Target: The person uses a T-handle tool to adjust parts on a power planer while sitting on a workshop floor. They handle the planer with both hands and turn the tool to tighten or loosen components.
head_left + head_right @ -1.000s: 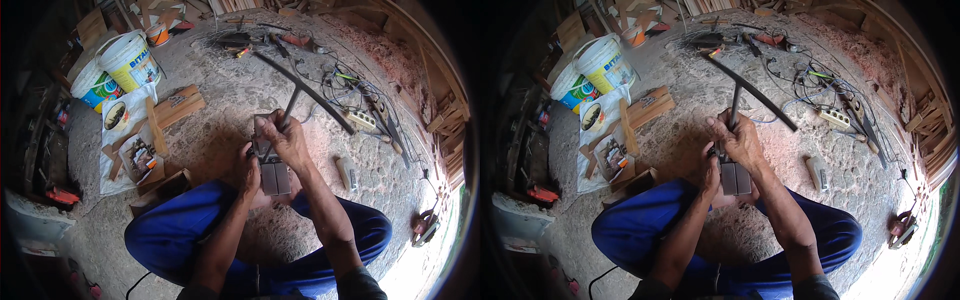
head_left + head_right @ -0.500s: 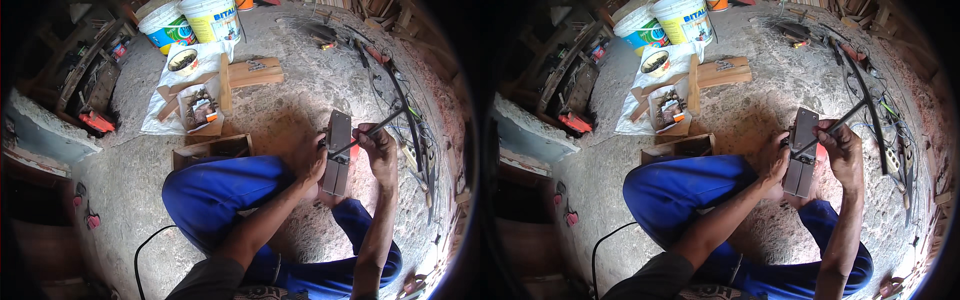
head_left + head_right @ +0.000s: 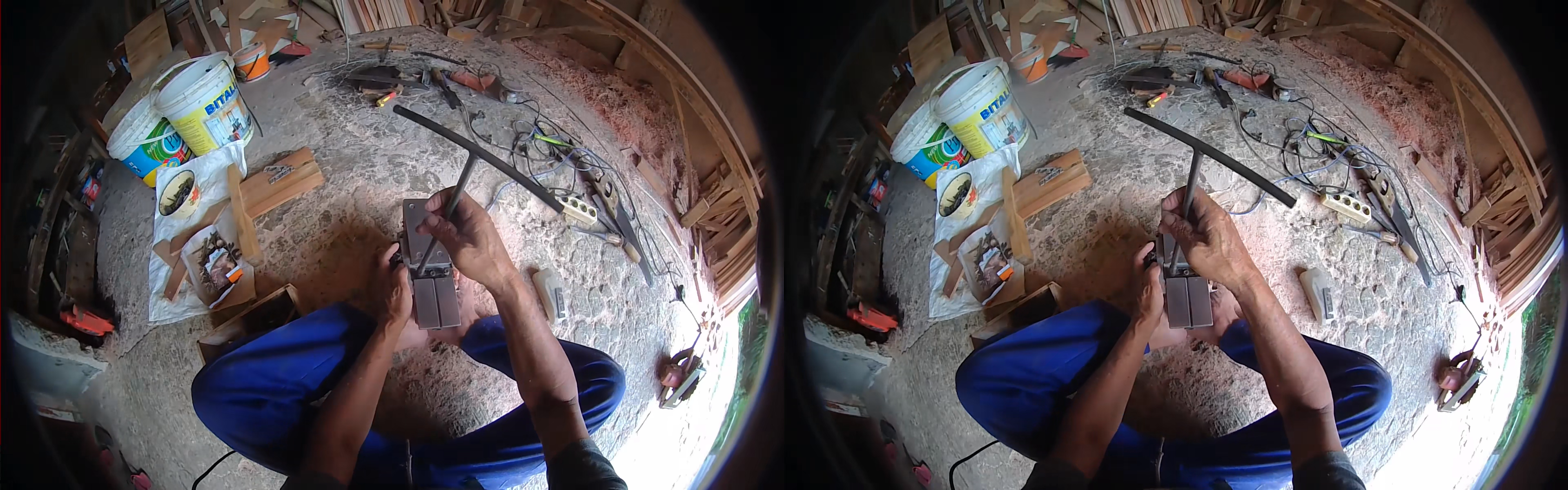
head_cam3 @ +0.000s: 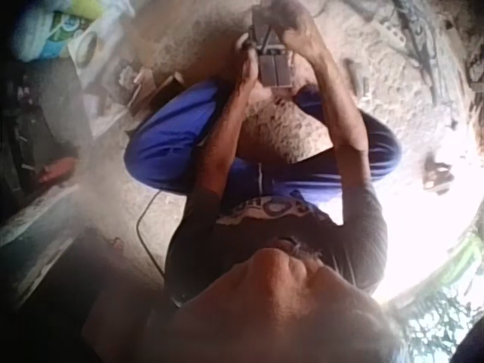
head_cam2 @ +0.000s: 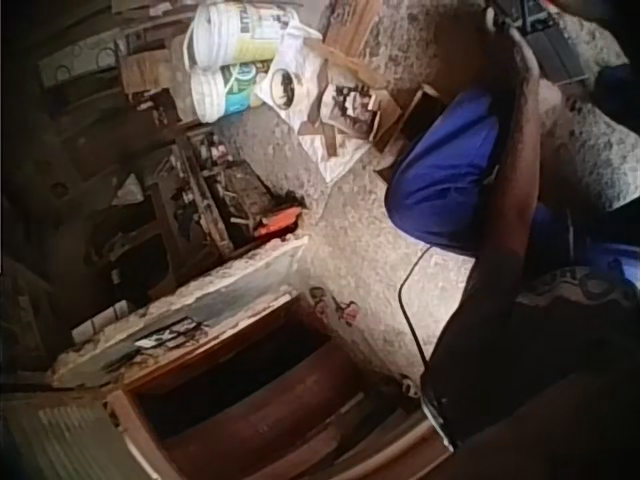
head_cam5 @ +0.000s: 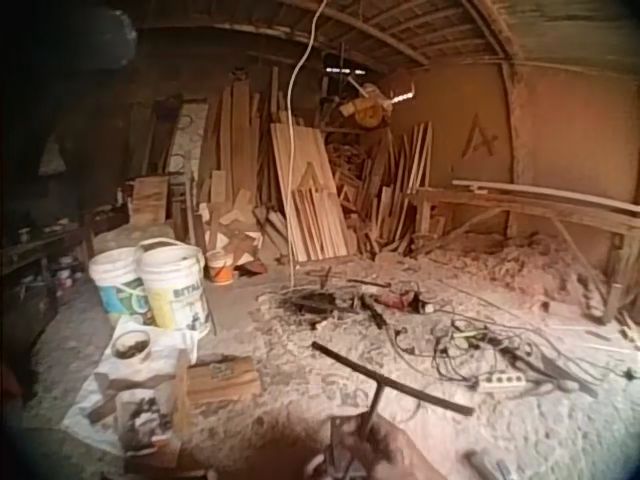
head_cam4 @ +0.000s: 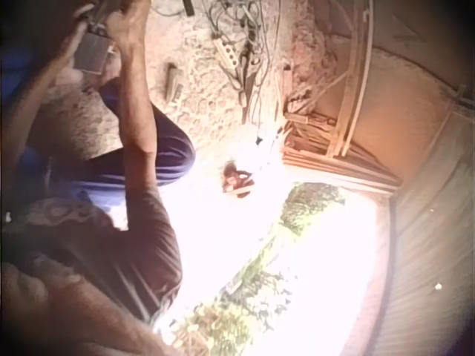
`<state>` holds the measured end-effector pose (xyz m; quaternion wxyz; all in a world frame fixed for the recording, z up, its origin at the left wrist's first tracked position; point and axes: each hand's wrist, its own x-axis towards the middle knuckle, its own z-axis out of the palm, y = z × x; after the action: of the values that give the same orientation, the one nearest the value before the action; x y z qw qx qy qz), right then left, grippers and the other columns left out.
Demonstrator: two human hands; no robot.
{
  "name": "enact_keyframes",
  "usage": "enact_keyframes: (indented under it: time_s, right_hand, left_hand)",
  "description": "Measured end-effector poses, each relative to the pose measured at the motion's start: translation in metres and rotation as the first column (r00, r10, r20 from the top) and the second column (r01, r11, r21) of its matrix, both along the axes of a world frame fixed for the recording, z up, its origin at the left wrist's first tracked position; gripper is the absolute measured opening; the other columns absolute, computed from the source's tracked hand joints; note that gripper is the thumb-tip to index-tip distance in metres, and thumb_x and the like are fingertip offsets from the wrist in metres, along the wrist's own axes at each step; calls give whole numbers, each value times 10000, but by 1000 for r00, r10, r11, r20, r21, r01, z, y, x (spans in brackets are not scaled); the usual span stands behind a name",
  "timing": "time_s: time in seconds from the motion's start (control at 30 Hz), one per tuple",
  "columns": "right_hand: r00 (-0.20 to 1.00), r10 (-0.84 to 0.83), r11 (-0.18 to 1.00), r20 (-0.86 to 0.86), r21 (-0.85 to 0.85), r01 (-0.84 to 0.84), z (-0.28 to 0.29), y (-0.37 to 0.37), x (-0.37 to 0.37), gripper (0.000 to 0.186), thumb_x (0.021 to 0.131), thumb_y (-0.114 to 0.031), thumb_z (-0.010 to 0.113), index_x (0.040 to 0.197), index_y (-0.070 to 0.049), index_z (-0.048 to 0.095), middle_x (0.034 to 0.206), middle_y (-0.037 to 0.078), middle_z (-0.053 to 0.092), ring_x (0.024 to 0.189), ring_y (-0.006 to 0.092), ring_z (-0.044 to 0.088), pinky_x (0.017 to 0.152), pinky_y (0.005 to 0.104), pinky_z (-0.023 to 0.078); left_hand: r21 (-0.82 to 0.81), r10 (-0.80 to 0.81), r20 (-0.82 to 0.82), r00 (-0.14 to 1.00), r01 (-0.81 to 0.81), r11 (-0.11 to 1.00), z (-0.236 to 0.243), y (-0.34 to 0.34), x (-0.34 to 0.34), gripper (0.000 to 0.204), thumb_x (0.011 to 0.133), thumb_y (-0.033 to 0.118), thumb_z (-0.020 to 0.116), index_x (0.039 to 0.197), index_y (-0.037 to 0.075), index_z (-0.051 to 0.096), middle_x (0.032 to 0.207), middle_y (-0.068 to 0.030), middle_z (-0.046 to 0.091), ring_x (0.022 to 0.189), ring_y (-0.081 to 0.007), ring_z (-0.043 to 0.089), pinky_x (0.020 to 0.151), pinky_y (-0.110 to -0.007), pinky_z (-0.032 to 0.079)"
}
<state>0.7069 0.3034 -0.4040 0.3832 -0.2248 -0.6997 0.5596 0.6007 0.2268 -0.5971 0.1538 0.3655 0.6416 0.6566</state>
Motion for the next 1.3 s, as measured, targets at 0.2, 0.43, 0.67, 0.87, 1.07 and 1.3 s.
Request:
enact_keyframes:
  time_s: [0.2,0.43,0.67,0.87,1.07,1.3]
  right_hand:
    - [906,-77,913,417,395,-105,20,-4,20,189,958,-112,686,1111,-8,647,893,74,721,852,137,688,740,291,540]
    - [868,-345,864,356,482,146,9,-12,4,321,905,-336,742,933,-47,607,714,143,647,672,344,685,625,430,526]
    - [979,-40,952,201,306,-24,9,-9,18,165,959,-166,681,1001,-14,635,817,159,695,790,277,708,703,377,528]
    - [917,-129,884,378,462,-66,21,-11,27,156,932,-125,676,1041,-22,630,843,169,685,806,339,700,689,415,516]
    - [913,-187,897,363,442,8,17,-9,29,180,941,-152,667,1039,-22,590,817,174,671,778,346,687,675,433,514]
    - [862,-291,925,415,352,143,40,0,51,201,973,-214,663,996,-22,612,792,87,696,732,175,678,685,329,533]
  left_hand:
    - [-53,0,12,1000,0,999,-4,-6,-6,427,912,180,510,1308,26,556,1238,-207,590,1152,-354,569,1011,-431,436]
    - [28,-39,87,995,36,999,-10,-1,-6,432,919,201,514,1309,18,549,1243,-205,590,1166,-339,568,1025,-428,430]
    - [31,-42,126,991,38,999,-14,0,-8,444,919,234,512,1294,-1,552,1227,-196,593,1147,-334,575,1020,-419,432]
    - [36,-92,193,977,87,996,-6,-3,-4,454,923,234,506,1302,-13,543,1234,-190,590,1152,-311,574,1026,-405,431]
    - [28,-83,183,980,80,996,-2,-2,-2,453,940,230,496,1319,-14,534,1250,-185,584,1183,-303,559,1049,-399,418]
    - [1,-75,94,993,75,997,-9,-6,-10,451,951,199,480,1345,-18,508,1297,-184,554,1226,-299,528,1079,-402,394]
